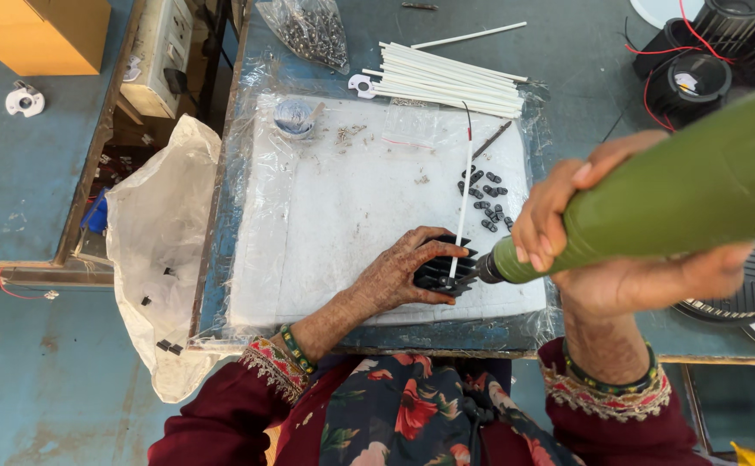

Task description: The person threads red and black wires through a white plastic tube, then uses a heat gun to shrink black tubing over the wire ends on a black heat-sink housing. They attach the wired housing to an LED disc module and set the finished assembly aside, repeating the process for another unit.

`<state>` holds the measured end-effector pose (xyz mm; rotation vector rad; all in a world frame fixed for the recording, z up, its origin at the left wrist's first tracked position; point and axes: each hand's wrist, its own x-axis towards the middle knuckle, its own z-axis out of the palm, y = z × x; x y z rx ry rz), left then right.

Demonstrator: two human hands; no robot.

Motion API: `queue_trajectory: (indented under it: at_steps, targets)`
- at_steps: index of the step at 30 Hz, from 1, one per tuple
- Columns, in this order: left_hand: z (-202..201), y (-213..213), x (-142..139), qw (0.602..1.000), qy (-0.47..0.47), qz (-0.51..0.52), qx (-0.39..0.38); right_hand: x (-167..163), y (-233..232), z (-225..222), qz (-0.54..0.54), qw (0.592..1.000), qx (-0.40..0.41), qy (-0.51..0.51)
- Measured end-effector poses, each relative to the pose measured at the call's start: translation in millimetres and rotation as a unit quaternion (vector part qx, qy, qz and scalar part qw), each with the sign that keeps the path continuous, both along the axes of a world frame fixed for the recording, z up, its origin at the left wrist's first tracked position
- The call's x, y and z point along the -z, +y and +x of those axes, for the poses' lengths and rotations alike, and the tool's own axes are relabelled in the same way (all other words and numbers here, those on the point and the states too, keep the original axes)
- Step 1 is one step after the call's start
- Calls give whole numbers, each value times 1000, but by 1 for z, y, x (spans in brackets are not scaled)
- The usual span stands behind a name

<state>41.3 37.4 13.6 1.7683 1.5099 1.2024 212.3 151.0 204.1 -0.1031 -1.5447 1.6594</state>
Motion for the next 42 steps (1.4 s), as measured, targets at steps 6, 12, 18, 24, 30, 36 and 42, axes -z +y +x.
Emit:
queue_trajectory:
  at_steps: [6, 12, 18, 24, 30, 36, 42]
  targets:
    - [2, 0, 4, 1000, -5, 10, -9, 7, -11, -1, -13, 1000, 7, -3]
    - [-1, 2, 1, 1000, -5, 28, -10, 6, -17, -4, 0, 999, 39, 18]
    - [-2, 3, 0, 1000, -1, 21, -8, -1, -9, -8, 26, 998, 50, 21]
    - [-1, 2, 2, 1000, -6, 7, -1, 0, -11, -7, 39, 998, 43, 22]
    - [-2, 1, 1, 1000, -3, 11, -3, 5, -13, -1, -5, 998, 45, 33]
    - [-3, 0, 0, 1000, -5, 7, -5, 10, -7, 3, -16, 999, 51, 12]
    - [-3, 1, -2, 1000, 5, 7, -8, 13, -11, -1, -38, 998, 32, 47]
